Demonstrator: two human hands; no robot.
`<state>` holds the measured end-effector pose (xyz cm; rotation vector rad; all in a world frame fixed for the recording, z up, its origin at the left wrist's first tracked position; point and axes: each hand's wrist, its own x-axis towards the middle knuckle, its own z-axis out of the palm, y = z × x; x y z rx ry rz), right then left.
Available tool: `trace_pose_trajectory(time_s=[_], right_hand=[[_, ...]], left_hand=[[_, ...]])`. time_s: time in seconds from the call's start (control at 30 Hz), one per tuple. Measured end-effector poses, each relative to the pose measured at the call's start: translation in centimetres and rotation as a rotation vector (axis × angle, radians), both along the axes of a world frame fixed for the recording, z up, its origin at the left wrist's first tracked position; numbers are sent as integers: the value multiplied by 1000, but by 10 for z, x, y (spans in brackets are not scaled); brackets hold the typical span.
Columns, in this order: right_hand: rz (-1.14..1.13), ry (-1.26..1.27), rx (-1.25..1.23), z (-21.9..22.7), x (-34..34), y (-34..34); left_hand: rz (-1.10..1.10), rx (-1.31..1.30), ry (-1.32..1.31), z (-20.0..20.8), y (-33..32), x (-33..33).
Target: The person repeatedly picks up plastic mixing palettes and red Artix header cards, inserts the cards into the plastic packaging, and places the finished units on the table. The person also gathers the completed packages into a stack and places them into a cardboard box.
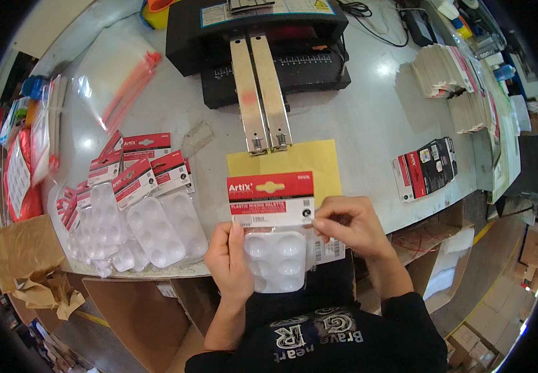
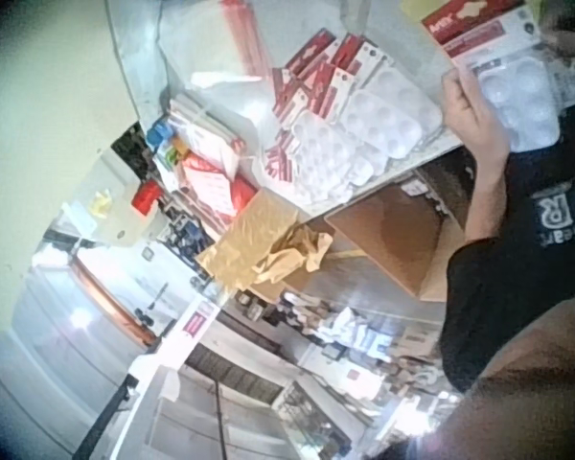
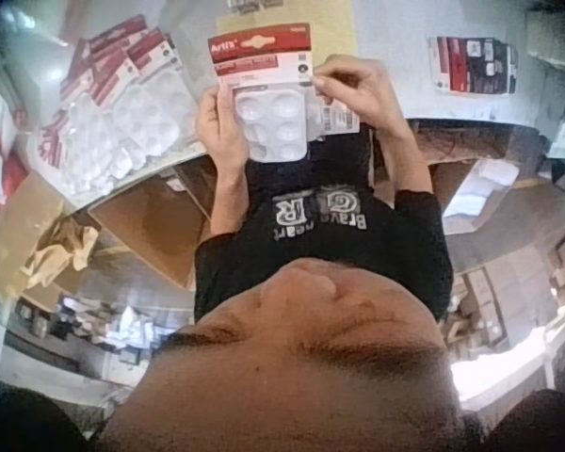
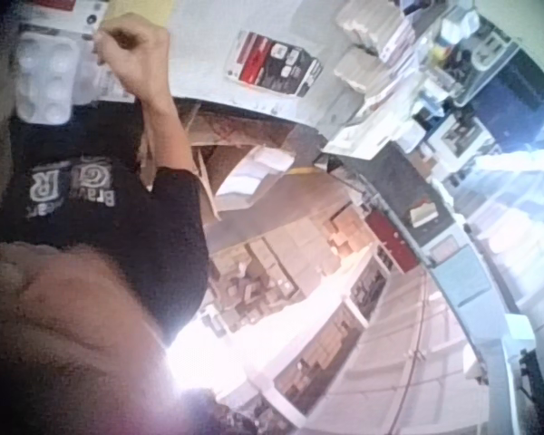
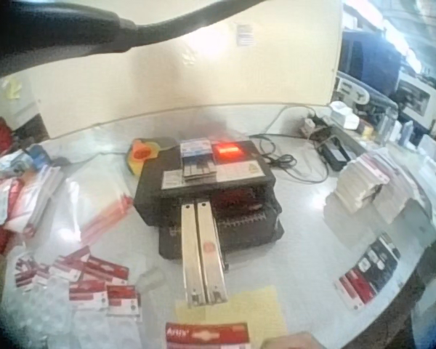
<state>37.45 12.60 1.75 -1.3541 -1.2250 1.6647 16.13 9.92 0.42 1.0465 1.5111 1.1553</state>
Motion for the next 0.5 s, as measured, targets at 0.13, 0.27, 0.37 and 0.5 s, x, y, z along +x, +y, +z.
trace_pose_trajectory(time_s=[0.13, 0.27, 0.37, 0.5], right_hand=[[-221, 168, -115, -34, -21, 24], [-379, 275, -62, -59, -28, 45], [-415, 276, -19, -67, -29, 50], [-370, 60, 78, -67, -30, 45]], left_hand=[[-22, -60, 96, -18, 34, 4], [-29, -4, 175, -31, 70, 7], [-19, -20, 159, -33, 78, 7], [1, 42, 197, -38, 72, 12]])
